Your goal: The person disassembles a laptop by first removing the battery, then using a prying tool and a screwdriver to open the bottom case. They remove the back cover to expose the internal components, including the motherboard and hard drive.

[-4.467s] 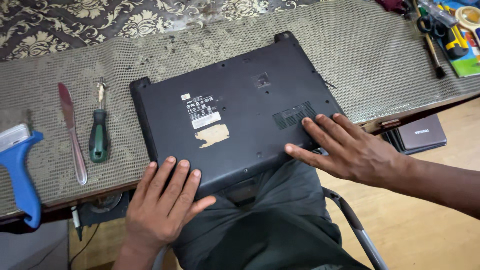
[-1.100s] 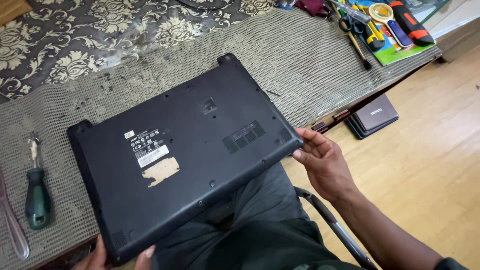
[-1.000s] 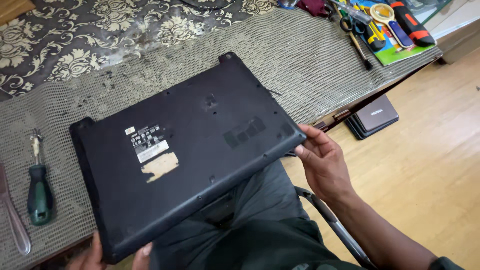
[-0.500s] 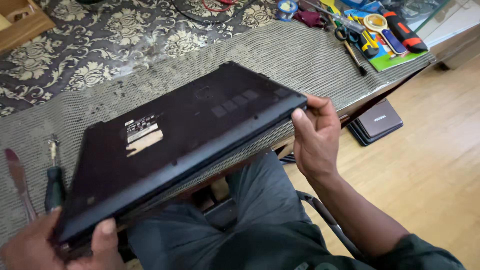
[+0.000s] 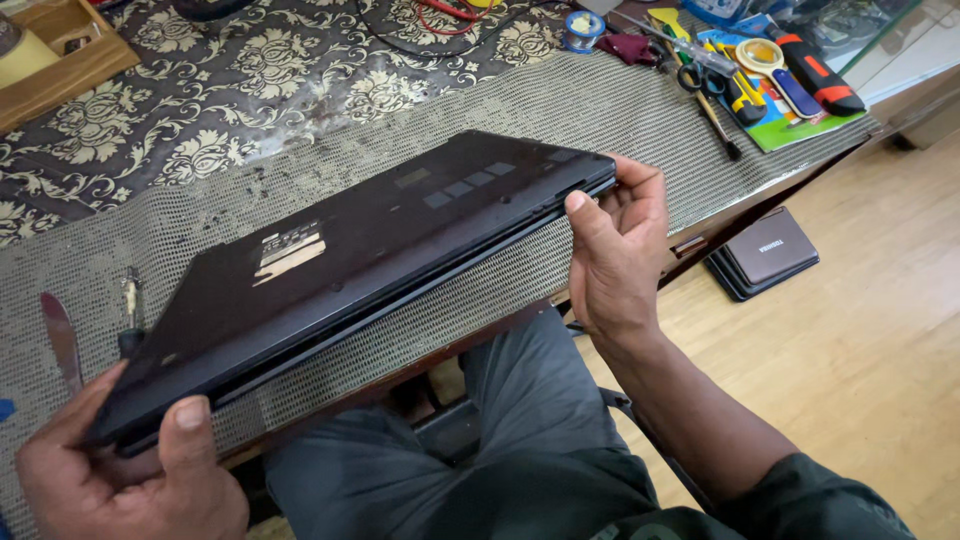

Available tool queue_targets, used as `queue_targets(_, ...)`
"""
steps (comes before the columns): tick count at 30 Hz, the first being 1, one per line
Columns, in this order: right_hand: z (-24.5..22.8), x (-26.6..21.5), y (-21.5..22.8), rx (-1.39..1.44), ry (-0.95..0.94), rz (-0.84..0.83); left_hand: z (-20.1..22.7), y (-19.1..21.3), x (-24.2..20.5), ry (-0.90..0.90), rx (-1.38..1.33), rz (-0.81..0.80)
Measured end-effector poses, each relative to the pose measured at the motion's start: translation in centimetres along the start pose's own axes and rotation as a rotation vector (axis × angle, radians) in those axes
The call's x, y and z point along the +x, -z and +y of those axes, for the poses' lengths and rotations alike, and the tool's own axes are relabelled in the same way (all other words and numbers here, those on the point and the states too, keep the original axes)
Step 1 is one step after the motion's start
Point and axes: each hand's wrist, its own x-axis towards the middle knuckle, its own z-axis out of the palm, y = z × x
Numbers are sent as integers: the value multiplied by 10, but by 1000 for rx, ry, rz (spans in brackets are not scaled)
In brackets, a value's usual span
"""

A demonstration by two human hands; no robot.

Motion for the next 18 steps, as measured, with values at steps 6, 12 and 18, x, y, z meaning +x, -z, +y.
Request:
queue_targets(6, 1, -6, -7, 81, -71, 31, -16, 1, -16, 85, 194, 81)
queue_targets(12, 6, -5, -12, 210, -152, 250, -8, -5, -19, 69, 162, 112)
queue_targets(18, 22, -11, 10, 173, -59, 264, -6, -4, -18, 137, 18, 123)
